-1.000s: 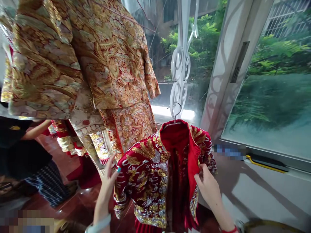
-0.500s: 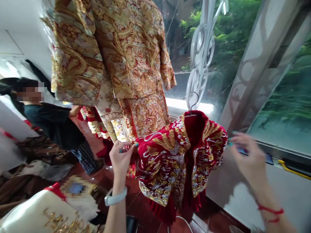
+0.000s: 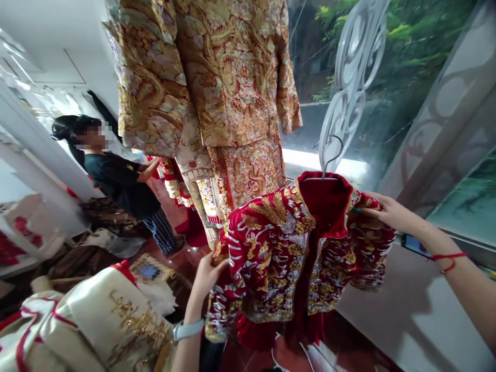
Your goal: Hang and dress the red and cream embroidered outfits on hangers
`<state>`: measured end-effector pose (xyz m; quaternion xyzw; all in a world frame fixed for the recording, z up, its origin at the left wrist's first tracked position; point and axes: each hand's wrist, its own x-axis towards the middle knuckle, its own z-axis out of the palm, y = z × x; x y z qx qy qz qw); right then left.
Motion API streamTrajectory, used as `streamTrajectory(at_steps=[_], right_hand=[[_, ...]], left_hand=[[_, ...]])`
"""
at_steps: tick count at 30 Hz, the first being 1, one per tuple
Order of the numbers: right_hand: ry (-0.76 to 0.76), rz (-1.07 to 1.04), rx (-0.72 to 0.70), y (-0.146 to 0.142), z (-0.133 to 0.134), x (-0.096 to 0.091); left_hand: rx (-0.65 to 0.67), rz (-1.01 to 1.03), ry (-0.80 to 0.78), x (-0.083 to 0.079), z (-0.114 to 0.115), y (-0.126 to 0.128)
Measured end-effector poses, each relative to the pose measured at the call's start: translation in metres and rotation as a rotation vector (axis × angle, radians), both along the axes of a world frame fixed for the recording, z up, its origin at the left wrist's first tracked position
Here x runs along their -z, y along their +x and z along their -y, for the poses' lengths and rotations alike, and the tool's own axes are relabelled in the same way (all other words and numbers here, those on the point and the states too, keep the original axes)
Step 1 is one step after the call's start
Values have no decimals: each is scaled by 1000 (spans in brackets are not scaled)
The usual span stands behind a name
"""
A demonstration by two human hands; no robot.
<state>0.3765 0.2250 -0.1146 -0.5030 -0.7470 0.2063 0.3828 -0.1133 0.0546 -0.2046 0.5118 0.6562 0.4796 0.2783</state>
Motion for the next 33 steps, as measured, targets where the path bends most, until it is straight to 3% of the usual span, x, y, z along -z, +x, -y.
streamTrajectory(at_steps=[3, 5, 7, 10, 11, 14, 17, 21, 24, 27, 31, 33], right_hand=[[13, -11, 15, 1, 11, 1], [29, -12, 44, 1, 16, 2], [45, -2, 69, 1, 18, 5], [26, 8, 64, -1, 20, 7], [14, 13, 61, -1, 22, 8], [12, 56, 81, -3, 27, 9], [45, 116, 123, -6, 35, 10], [106, 152, 169, -10, 43, 13], [164, 155, 211, -14, 49, 14], [153, 163, 233, -20, 58, 10], [82, 158, 207, -28, 73, 2], [72, 138, 169, -28, 74, -1]], left_hand=[[-246, -248, 82, -7, 7, -1], [-289, -306, 144, 0, 13, 3], [-392, -332, 304, 18, 23, 15], [-610, -460, 582, 64, 40, 55], [-558, -529, 606, 81, 44, 74], [-172, -632, 351, 128, 44, 130], [-175, -633, 147, 150, 18, 167], [-156, -636, -17, 146, -33, 167], [-74, -621, -33, 138, -52, 153], [14, -583, -3, 137, -41, 154], [160, -396, 94, 150, -4, 184], [156, -342, 65, 156, 4, 198]])
